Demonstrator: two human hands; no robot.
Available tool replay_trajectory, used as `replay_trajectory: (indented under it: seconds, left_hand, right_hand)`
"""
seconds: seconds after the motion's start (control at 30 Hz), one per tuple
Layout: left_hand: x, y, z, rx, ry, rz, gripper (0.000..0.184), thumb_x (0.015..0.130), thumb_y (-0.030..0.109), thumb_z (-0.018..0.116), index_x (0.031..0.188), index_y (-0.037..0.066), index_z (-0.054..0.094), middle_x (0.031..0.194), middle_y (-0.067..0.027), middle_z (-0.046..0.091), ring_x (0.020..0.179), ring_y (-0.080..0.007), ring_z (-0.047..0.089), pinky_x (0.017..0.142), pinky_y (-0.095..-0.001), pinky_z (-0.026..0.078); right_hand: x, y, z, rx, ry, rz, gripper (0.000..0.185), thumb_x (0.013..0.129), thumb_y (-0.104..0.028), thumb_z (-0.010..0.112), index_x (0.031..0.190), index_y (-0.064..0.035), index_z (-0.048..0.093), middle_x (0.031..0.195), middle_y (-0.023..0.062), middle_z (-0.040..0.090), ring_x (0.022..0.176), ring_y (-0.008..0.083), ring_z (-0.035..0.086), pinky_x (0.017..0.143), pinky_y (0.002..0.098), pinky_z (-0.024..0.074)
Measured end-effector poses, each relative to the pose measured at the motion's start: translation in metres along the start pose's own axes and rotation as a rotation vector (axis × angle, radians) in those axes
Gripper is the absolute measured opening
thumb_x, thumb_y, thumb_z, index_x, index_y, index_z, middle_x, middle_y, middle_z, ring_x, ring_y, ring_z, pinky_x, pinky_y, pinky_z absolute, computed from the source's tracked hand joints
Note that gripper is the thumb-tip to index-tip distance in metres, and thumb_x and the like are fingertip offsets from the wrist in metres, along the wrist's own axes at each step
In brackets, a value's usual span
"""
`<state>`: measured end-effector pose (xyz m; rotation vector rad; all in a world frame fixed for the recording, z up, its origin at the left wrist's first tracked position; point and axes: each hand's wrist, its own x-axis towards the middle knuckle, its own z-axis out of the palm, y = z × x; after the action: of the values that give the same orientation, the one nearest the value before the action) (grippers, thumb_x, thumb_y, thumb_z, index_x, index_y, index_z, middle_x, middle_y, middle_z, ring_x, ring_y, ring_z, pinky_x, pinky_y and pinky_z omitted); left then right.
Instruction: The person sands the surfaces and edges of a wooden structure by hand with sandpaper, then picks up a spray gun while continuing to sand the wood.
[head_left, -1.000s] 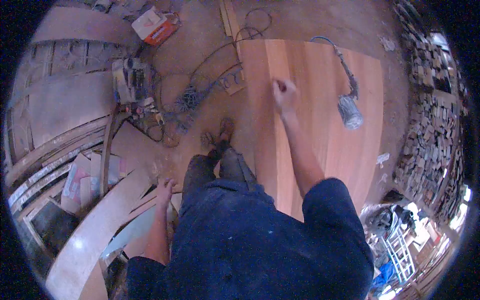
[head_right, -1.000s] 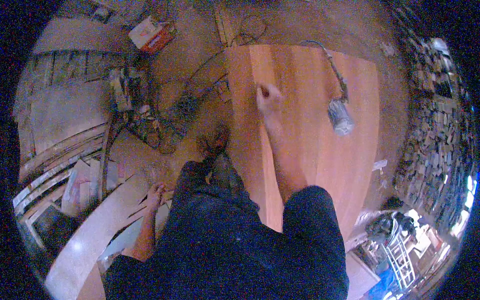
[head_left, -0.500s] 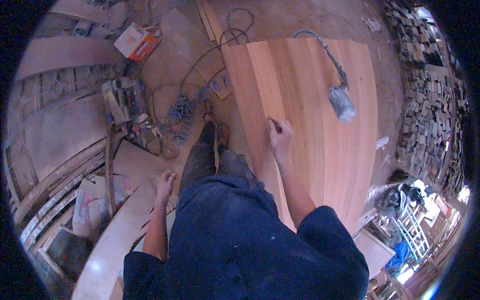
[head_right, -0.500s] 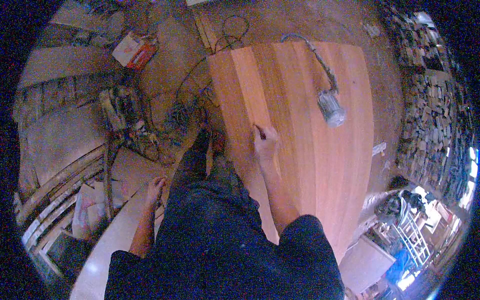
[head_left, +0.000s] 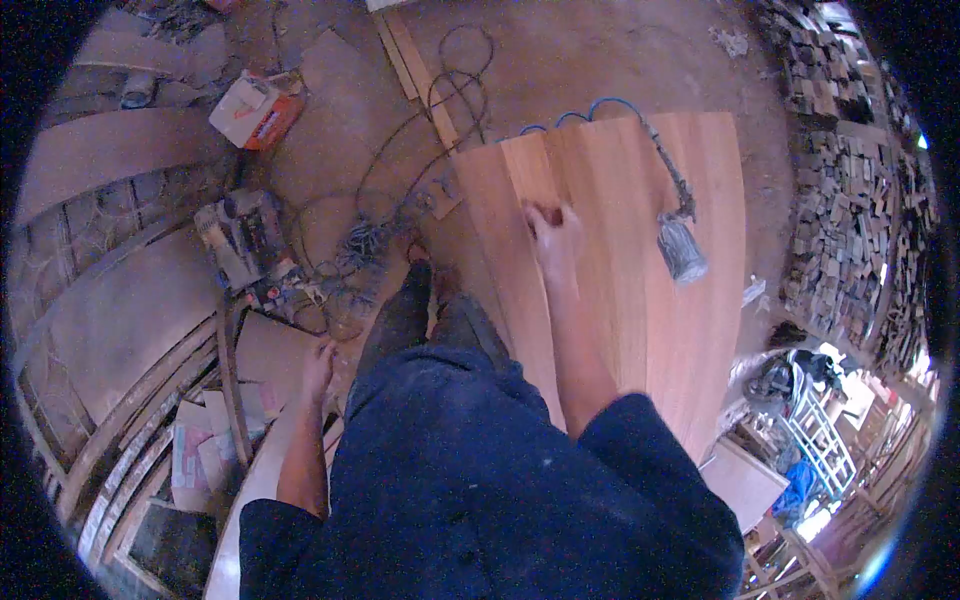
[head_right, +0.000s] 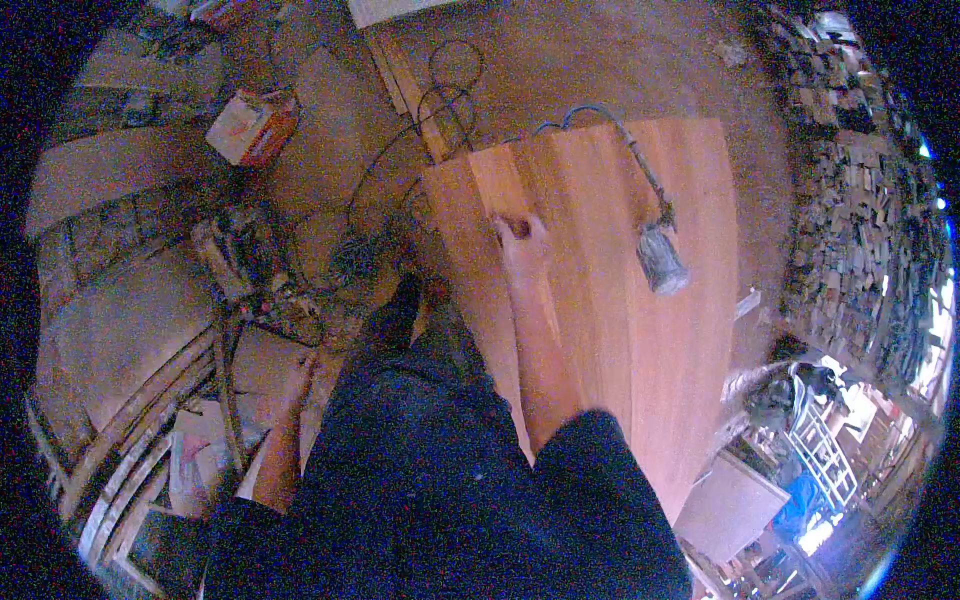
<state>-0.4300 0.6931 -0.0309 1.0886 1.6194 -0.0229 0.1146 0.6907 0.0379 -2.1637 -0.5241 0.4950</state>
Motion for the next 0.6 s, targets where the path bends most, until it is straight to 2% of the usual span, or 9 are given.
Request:
replay_trajectory:
  seconds: [0.1, 0.2, 0.27, 0.33, 0.4, 0.47, 0.5, 0.57, 0.6]
  left_hand:
    - [0.008, 0.059, -0.001, 0.043, 0.001, 0.059, 0.038, 0.097, 0.028, 0.065, 0.121, -0.001, 0.066, 0.109, -0.0129, 0.071, 0.099, -0.0217, 0.068, 0.09, -0.0346, 0.051]
    - [0.007, 0.126, -0.002, 0.085, -0.062, 0.04, 0.036, 0.098, 0.026, 0.065, 0.122, -0.001, 0.066, 0.111, -0.0124, 0.071, 0.102, -0.021, 0.067, 0.091, -0.0341, 0.051]
    - [0.022, 0.126, -0.005, 0.086, -0.102, 0.004, 0.036, 0.099, 0.025, 0.065, 0.123, -0.001, 0.066, 0.112, -0.0119, 0.071, 0.104, -0.0205, 0.066, 0.092, -0.0336, 0.051]
    - [0.049, 0.107, -0.01, -0.008, -0.181, 0.06, 0.034, 0.099, 0.024, 0.064, 0.123, -0.001, 0.066, 0.113, -0.0115, 0.07, 0.105, -0.0191, 0.065, 0.093, -0.0325, 0.05]
    - [0.044, 0.131, -0.014, 0.053, -0.147, 0.086, 0.034, 0.1, 0.024, 0.064, 0.122, -0.001, 0.066, 0.112, -0.011, 0.07, 0.105, -0.0189, 0.065, 0.092, -0.0322, 0.05]
    - [0.042, 0.142, -0.016, 0.093, -0.094, 0.097, 0.034, 0.1, 0.024, 0.063, 0.121, -0.002, 0.066, 0.112, -0.0105, 0.07, 0.104, -0.0186, 0.065, 0.092, -0.032, 0.05]
    - [0.048, 0.131, -0.018, 0.037, -0.083, 0.108, 0.033, 0.1, 0.024, 0.064, 0.119, -0.001, 0.067, 0.11, -0.0096, 0.07, 0.102, -0.0183, 0.065, 0.091, -0.0322, 0.05]
    - [0.052, 0.12, -0.021, -0.009, -0.072, 0.115, 0.032, 0.099, 0.024, 0.065, 0.118, -0.001, 0.067, 0.108, -0.0087, 0.07, 0.1, -0.0181, 0.065, 0.09, -0.0324, 0.05]
    - [0.052, 0.118, -0.021, -0.001, -0.094, 0.055, 0.031, 0.099, 0.024, 0.066, 0.117, -0.001, 0.067, 0.106, -0.008, 0.07, 0.098, -0.0178, 0.065, 0.089, -0.0319, 0.051]
  right_hand:
    - [-0.022, -0.027, -0.017, -0.161, 0.009, 0.145, 0.037, 0.077, -0.03, 0.085, 0.092, 0.002, 0.074, 0.083, 0.013, 0.074, 0.07, 0.0192, 0.066, 0.068, 0.035, 0.0511]
    - [0.023, -0.039, 0.016, -0.203, 0.048, 0.038, 0.039, 0.076, -0.035, 0.086, 0.088, -0.0002, 0.073, 0.083, 0.0124, 0.073, 0.072, 0.0213, 0.066, 0.068, 0.0364, 0.0502]
    - [0.058, -0.077, 0.046, -0.164, 0.057, 0.022, 0.04, 0.075, -0.037, 0.086, 0.088, -0.0021, 0.073, 0.081, 0.0115, 0.071, 0.072, 0.0225, 0.065, 0.067, 0.0368, 0.0497]
    - [0.059, -0.071, 0.049, -0.09, 0.075, 0.021, 0.04, 0.075, -0.038, 0.087, 0.089, -0.0032, 0.073, 0.081, 0.0109, 0.07, 0.072, 0.0231, 0.064, 0.067, 0.0368, 0.0494]
    - [0.046, -0.049, 0.041, -0.444, 0.206, -0.224, 0.043, 0.072, -0.04, 0.089, 0.088, -0.0044, 0.072, 0.082, 0.01, 0.069, 0.076, 0.0255, 0.063, 0.071, 0.04, 0.0496]
    - [0.003, -0.01, 0.018, -0.073, 0.221, -0.002, 0.046, 0.07, -0.044, 0.09, 0.089, -0.0063, 0.071, 0.081, 0.0082, 0.068, 0.083, 0.0294, 0.063, 0.083, 0.0453, 0.0477]
    - [-0.004, -0.012, 0.012, -0.073, 0.213, -0.008, 0.046, 0.07, -0.044, 0.09, 0.089, -0.0063, 0.071, 0.081, 0.0082, 0.068, 0.083, 0.0294, 0.063, 0.083, 0.0453, 0.0477]
    - [-0.016, -0.013, 0.007, -0.552, 0.409, -0.122, 0.051, 0.068, -0.048, 0.089, 0.093, -0.008, 0.069, 0.091, 0.007, 0.068, 0.1, 0.0296, 0.06, 0.096, 0.0476, 0.041]
    - [-0.005, -0.02, 0.017, -0.548, 0.408, -0.116, 0.051, 0.068, -0.048, 0.089, 0.093, -0.008, 0.069, 0.091, 0.007, 0.068, 0.1, 0.0296, 0.06, 0.096, 0.0476, 0.041]
